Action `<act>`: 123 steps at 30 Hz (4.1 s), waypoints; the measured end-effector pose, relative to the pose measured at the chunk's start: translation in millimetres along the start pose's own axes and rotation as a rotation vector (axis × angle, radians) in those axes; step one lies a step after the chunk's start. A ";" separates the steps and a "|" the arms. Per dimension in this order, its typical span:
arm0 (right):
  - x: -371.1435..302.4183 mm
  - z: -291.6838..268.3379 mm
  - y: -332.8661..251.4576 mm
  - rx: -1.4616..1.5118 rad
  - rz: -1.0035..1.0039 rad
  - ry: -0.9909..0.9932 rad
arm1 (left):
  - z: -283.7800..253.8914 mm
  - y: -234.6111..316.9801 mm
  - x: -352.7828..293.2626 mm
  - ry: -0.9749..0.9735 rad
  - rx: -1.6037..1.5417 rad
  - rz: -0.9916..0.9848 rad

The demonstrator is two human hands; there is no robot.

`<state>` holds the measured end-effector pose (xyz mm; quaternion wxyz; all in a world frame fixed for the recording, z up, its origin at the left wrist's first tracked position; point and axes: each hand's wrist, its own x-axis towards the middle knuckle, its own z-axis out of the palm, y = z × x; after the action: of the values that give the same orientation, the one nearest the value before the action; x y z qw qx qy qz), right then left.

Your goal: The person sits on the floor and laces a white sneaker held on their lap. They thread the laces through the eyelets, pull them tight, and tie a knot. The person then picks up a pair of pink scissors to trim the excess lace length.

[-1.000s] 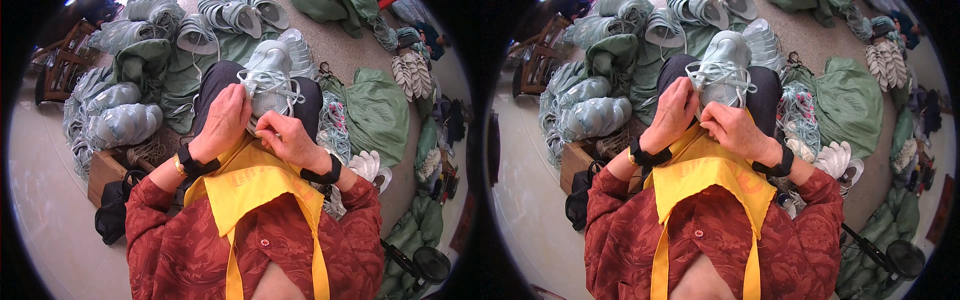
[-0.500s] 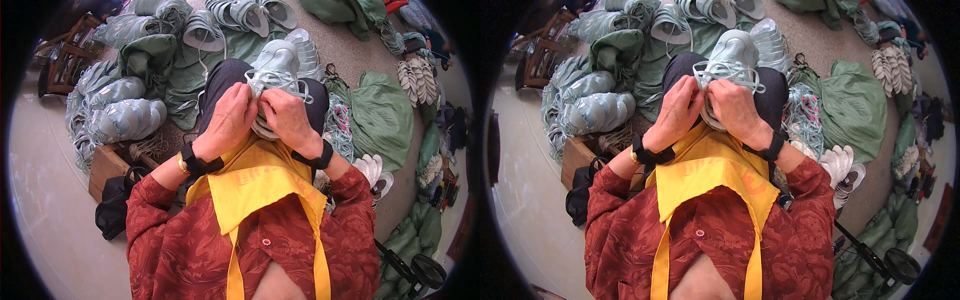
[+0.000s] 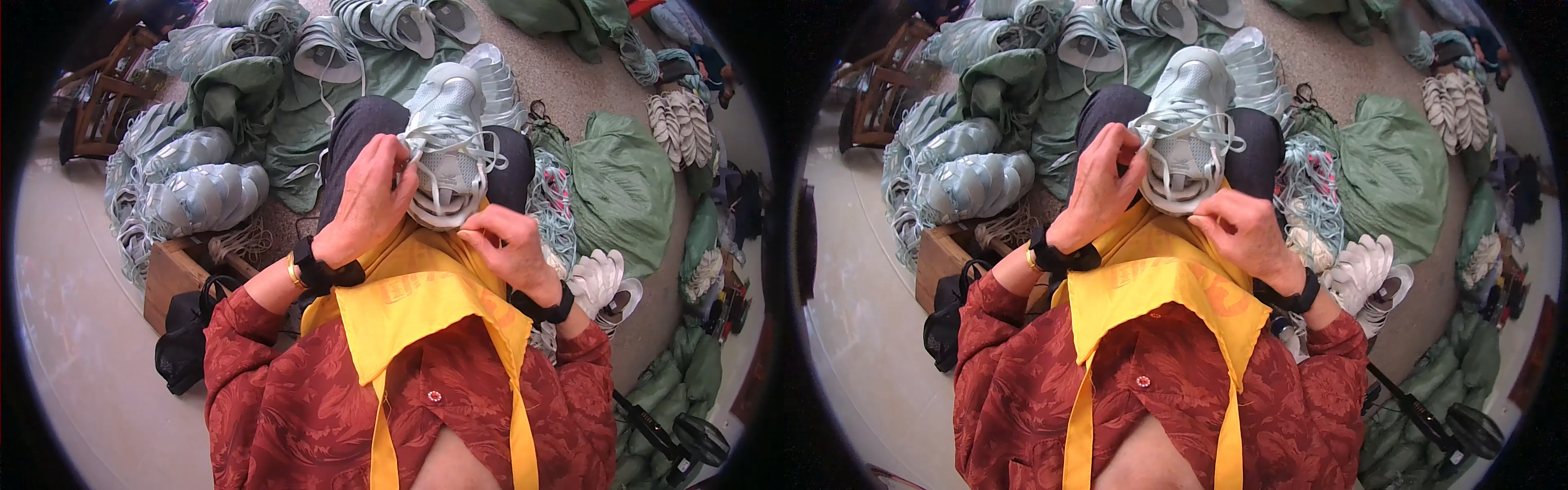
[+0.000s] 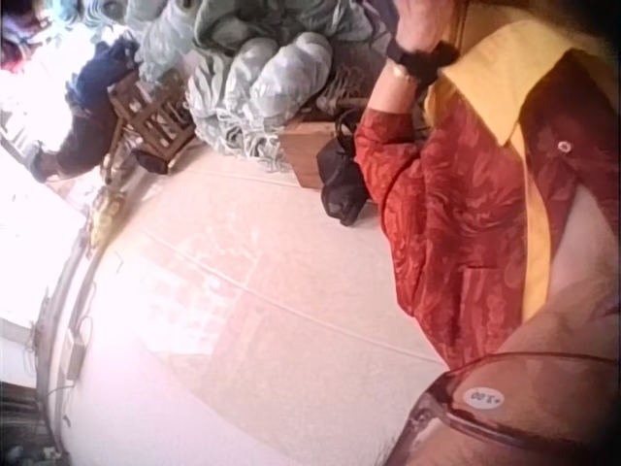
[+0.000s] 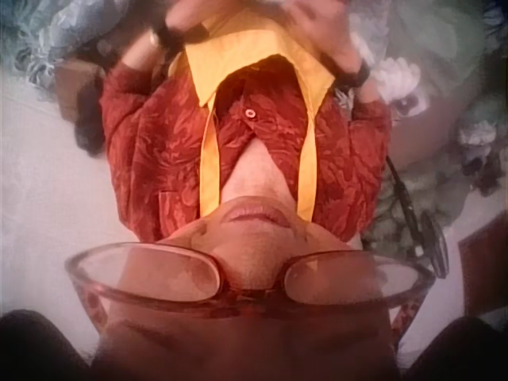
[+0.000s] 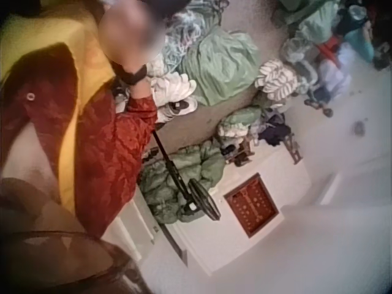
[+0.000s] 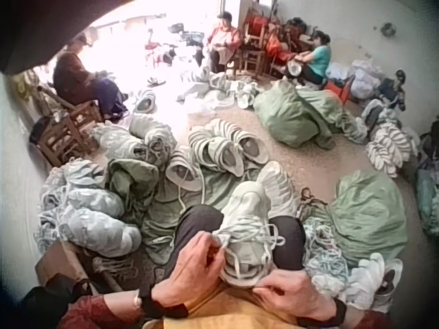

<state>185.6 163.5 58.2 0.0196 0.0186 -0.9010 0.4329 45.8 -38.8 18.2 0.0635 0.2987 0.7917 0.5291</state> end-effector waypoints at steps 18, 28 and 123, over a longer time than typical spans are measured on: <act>37.9 -10.7 13.7 0.352 0.116 0.345 | -5.9 -2.1 14.3 0.073 -0.182 -0.260; 12.8 -0.5 41.2 -0.010 0.088 0.585 | -12.8 -4.5 7.4 0.045 -0.068 -0.219; 9.9 2.0 43.4 0.114 0.015 0.367 | -8.2 38.0 1.1 -0.512 0.318 0.467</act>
<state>173.5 188.9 23.7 0.1794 -0.0665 -0.8565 0.4793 56.9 -34.7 55.3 0.0899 0.5998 0.7329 0.3081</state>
